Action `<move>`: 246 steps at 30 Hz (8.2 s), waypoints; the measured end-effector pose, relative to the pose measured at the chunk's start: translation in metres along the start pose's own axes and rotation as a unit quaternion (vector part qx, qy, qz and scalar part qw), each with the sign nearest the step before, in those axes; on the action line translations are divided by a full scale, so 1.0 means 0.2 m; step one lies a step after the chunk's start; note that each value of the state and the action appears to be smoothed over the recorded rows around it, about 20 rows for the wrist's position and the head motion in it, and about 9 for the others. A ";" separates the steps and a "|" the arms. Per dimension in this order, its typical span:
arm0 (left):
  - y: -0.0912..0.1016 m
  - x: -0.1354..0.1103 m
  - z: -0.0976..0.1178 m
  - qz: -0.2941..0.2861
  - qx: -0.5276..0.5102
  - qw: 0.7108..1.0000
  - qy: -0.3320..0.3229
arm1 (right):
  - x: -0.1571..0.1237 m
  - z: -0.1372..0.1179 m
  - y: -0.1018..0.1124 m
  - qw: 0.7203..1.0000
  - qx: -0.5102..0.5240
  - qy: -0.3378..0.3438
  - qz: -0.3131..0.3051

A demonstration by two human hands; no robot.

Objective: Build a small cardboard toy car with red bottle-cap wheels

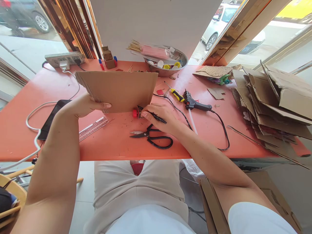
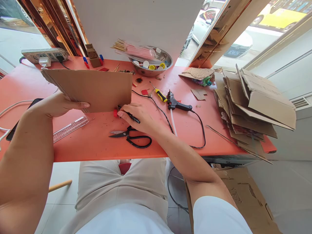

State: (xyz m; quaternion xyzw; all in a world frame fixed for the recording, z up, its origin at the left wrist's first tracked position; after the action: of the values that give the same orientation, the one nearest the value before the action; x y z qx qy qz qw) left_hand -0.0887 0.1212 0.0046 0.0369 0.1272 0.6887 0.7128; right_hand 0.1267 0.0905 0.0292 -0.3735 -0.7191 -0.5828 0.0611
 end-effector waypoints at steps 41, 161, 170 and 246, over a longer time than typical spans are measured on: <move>0.10 0.00 0.00 0.119 -0.180 0.976 -0.005 | -0.22 0.64 0.42 0.932 -0.060 -0.307 0.184; -0.57 -0.12 -0.09 -0.222 0.430 0.845 -0.227 | -0.42 -0.19 -0.05 0.976 -0.179 -0.100 -0.065; -0.57 -0.12 -0.09 -0.211 0.410 0.858 -0.225 | -0.43 -0.19 -0.05 0.976 -0.167 -0.116 -0.078; -0.57 -0.12 -0.09 -0.206 0.412 0.858 -0.226 | -0.11 0.11 -0.03 0.957 0.177 -0.230 -0.030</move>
State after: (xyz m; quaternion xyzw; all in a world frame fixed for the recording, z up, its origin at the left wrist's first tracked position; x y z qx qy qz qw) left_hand 0.0175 0.0902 -0.0349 0.4550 0.2394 0.3833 0.7673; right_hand 0.1459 0.0995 0.0064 -0.4590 -0.8163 -0.3459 -0.0576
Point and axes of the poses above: each hand's wrist, its own x-axis towards the middle knuckle, its own y-axis out of the back of the hand, z = x × y, the point moved 10 cm from there along x, towards the middle knuckle, and after that the axes turned 12 degrees about -x, right-handed, at the moved point
